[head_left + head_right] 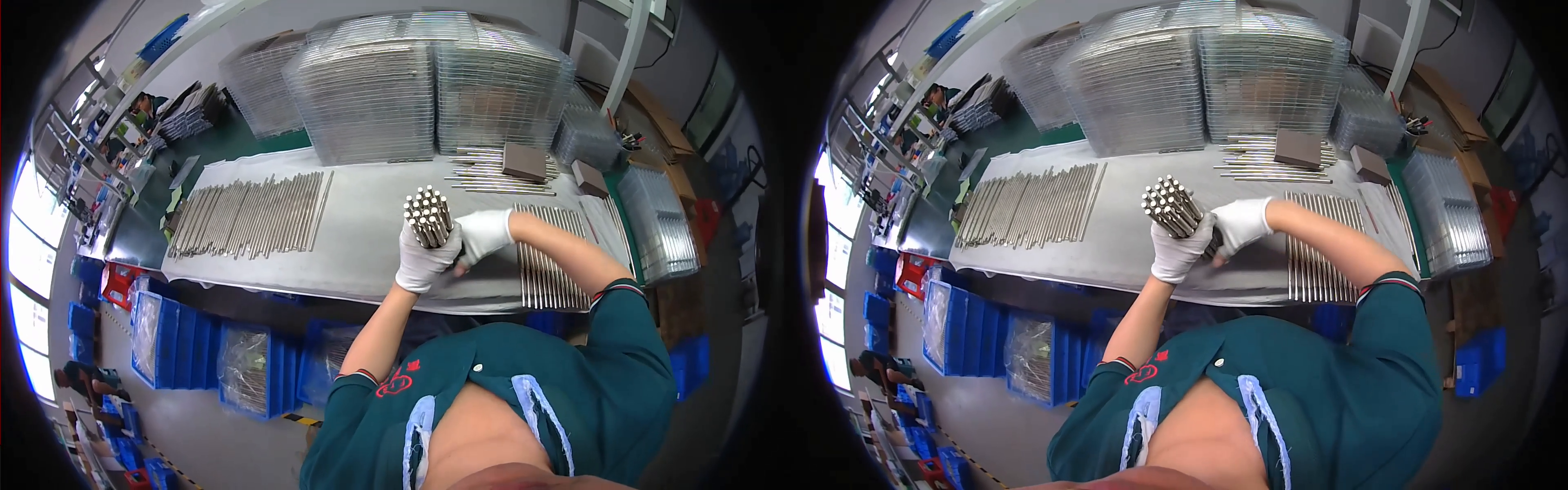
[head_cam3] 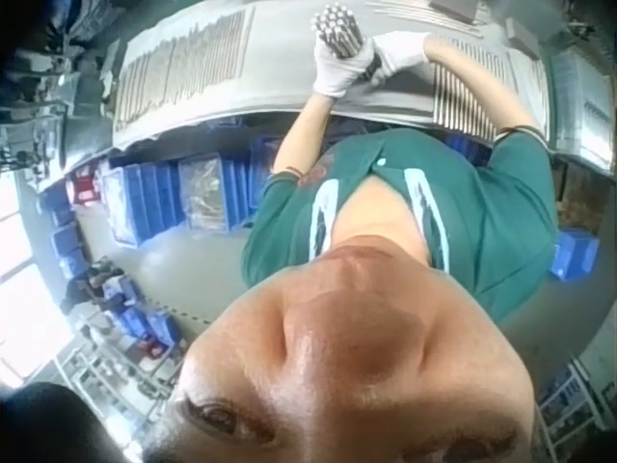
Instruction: Organizing and placing metal rods into individual slots in plastic trays for manufacturing.
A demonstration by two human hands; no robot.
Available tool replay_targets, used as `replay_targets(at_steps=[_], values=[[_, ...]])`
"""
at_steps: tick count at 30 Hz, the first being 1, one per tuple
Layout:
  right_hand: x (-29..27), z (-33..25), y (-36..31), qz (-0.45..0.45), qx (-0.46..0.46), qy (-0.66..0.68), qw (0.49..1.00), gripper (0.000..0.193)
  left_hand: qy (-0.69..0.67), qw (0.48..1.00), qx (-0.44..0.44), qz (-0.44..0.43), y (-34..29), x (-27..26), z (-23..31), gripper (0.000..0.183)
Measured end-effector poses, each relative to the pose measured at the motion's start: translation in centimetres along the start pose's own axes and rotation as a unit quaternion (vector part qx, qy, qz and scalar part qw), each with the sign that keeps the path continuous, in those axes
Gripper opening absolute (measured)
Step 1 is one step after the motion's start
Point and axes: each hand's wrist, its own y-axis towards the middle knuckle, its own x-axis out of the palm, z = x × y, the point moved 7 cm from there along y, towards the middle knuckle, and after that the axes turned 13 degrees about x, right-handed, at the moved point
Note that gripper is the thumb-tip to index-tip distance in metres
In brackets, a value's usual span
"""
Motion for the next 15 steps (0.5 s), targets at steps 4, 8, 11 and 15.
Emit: replay_targets(at_steps=[4, 8, 11, 15], values=[[-12.7, -1.3, -3.5, 0.349, -0.028, -0.063, 0.935, 0.047, 0.038, 0.998, 0.014, 0.051, 0.7, -1.6, -0.8, 0.035], [-24.5, -1.4, -5.3, 0.574, 0.041, -0.134, 0.807, 0.044, -0.158, 0.939, -0.187, 0.241, -0.2, -3.5, -5.8, 0.034], [-28.4, 0.7, -3.0, 0.604, 0.14, -0.28, 0.733, 0.043, -0.329, 0.835, -0.276, 0.345, -2.1, -4.9, -6.9, 0.028], [-29.1, 1.5, -1.2, 0.55, 0.189, -0.272, 0.767, 0.043, -0.519, 0.692, -0.325, 0.382, -5.5, -5.4, -8.1, 0.028]])
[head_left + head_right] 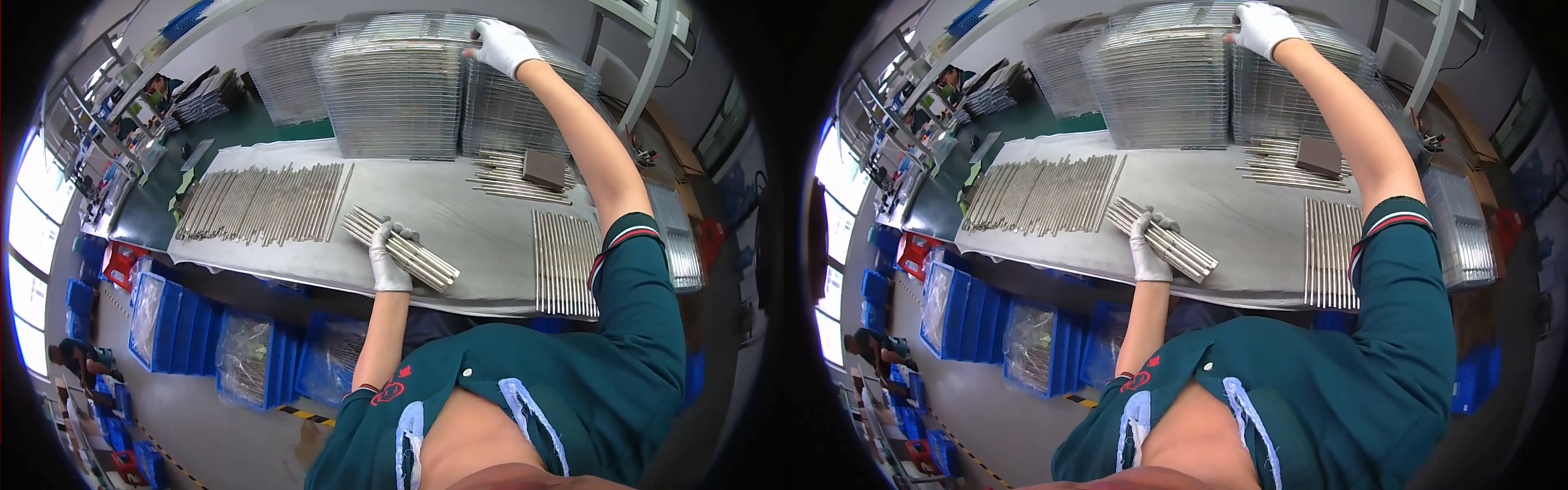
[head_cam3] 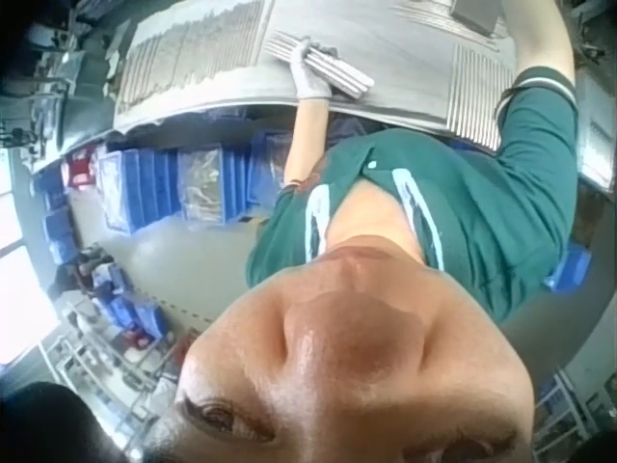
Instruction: Organizing and placing metal rods into individual slots in plastic trays for manufacturing.
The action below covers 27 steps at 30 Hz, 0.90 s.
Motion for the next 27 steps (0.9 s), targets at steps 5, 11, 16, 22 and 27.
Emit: replay_targets(at_steps=[5, 11, 16, 22, 27], values=[[0.4, 0.0, 0.8, 0.038, 0.025, 0.02, 0.999, 0.037, -0.037, 0.997, -0.015, -0.062, -0.6, 0.5, 0.9, 0.031], [-5.1, -0.6, -1.0, 0.099, 0.045, 0.166, 0.98, 0.022, -0.024, 0.996, -0.038, -0.075, -0.5, 0.7, 0.7, 0.032], [-8.2, -1.5, -6.6, 0.095, 0.002, 0.163, 0.982, 0.028, -0.043, 0.995, -0.017, -0.084, -0.4, 0.6, 1.2, 0.031], [-8.0, -3.4, -16.6, 0.114, -0.123, 0.285, 0.944, 0.025, -0.063, 0.993, 0.028, -0.091, -1.1, 0.3, 2.3, 0.03], [-0.7, -4.7, -21.8, -0.018, -0.108, 0.321, 0.941, 0.025, -0.081, 0.994, 0.04, -0.068, -4.1, -0.2, 2.8, 0.027]])
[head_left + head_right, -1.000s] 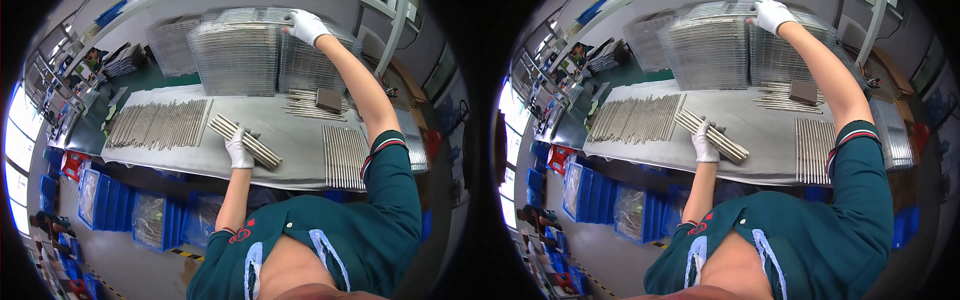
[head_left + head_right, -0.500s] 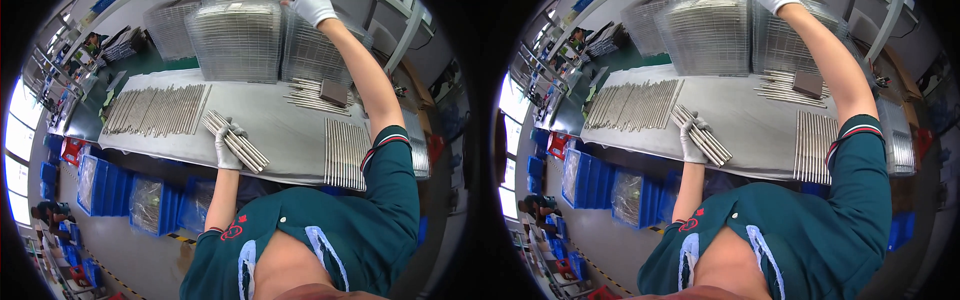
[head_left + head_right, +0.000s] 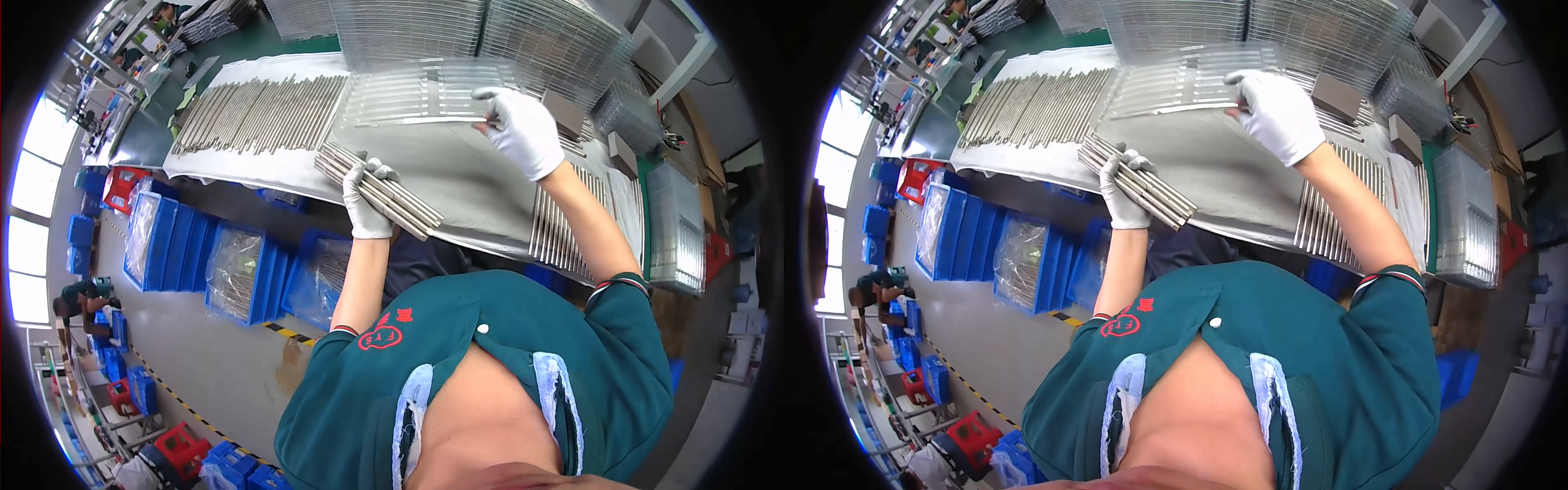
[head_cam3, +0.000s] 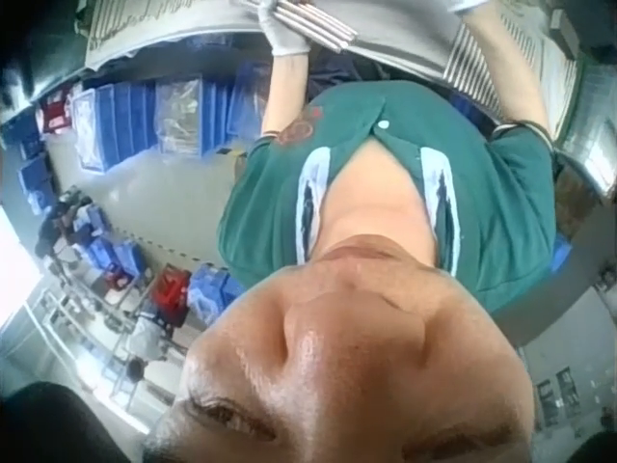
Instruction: Organizing and placing metal rods into individual slots in plastic trays for manufacturing.
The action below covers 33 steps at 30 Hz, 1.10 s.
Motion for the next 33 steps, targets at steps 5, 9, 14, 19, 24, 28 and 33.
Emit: replay_targets(at_steps=[5, 9, 14, 19, 24, 28, 33], values=[[6.1, 0.7, -1.4, -0.091, -0.03, 0.003, 0.995, 0.023, 0.021, 0.998, 0.023, 0.057, -2.4, -1.4, 0.9, 0.025], [10.4, 1.0, -1.6, -0.196, 0.024, 0.028, 0.98, 0.026, 0.055, 0.997, 0.017, 0.051, -2.9, -1.4, 0.8, 0.025], [12.0, 1.4, -1.7, -0.247, -0.012, 0.092, 0.965, 0.03, 0.035, 0.998, 0.0, 0.053, -2.5, -1.8, 1.0, 0.025], [11.7, 2.0, -2.0, -0.224, -0.067, 0.098, 0.967, 0.025, 0.064, 0.996, 0.013, 0.058, -2.3, -1.7, 0.9, 0.025], [8.0, 5.9, 0.5, -0.058, 0.005, 0.048, 0.997, 0.019, 0.075, 0.995, 0.02, 0.064, -2.4, -1.5, 1.2, 0.025], [7.9, 10.6, 1.8, -0.05, 0.041, -0.143, 0.988, 0.021, 0.071, 0.995, 0.013, 0.063, -2.2, -1.5, 1.1, 0.023], [10.9, 11.3, 2.8, -0.163, 0.091, -0.32, 0.929, 0.029, 0.088, 0.994, 0.023, 0.062, -2.5, -1.4, 1.1, 0.024]])
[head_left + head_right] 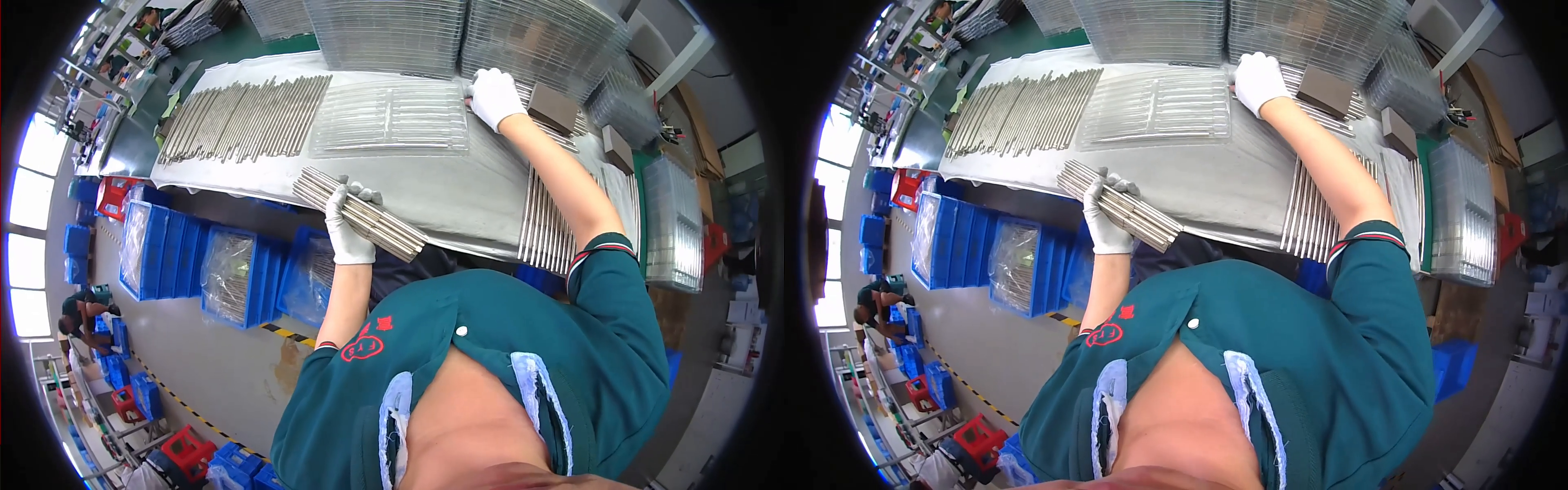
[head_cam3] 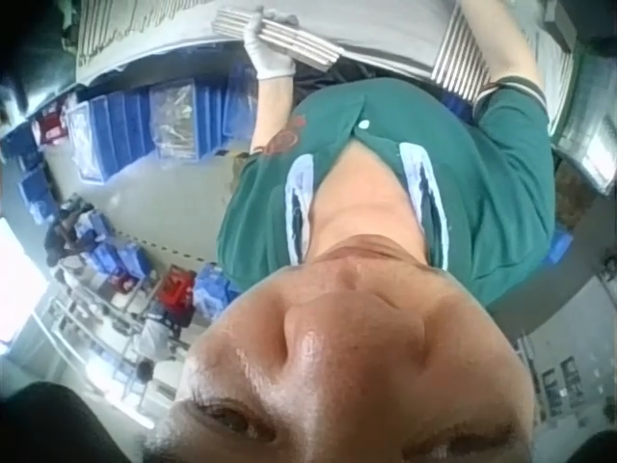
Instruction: Organizing and placing metal rods into individual slots in plastic trays for manufacturing.
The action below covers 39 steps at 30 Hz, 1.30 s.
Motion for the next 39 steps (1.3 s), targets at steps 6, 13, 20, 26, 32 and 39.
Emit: replay_targets(at_steps=[6, 13, 20, 26, 32, 39], values=[[0.9, 0.5, 0.9, 0.019, -0.04, -0.067, 0.997, 0.02, 0.01, 1.0, -0.005, 0.007, -0.1, 0.1, 0.0, 0.025], [-4.1, -4.3, -3.6, -0.024, -0.142, 0.265, 0.954, 0.036, 0.028, 0.998, 0.01, 0.046, -0.2, 0.2, 0.1, 0.021], [-2.0, -6.6, -7.4, -0.028, -0.169, 0.247, 0.954, 0.038, 0.035, 0.998, 0.003, 0.054, 0.0, 0.2, -0.1, 0.017], [-1.9, -6.0, -7.4, -0.041, -0.155, 0.253, 0.954, 0.035, 0.047, 0.996, 0.003, 0.077, -0.2, 0.1, 0.1, 0.018], [-2.7, -6.3, -7.1, -0.053, -0.133, 0.241, 0.96, 0.036, 0.103, 0.99, -0.006, 0.1, 0.2, 0.4, -0.2, 0.018], [-5.4, -8.5, -9.0, -0.255, -0.057, 0.489, 0.832, 0.055, 0.086, 0.991, -0.023, 0.096, 0.9, 1.9, -1.3, 0.014]])
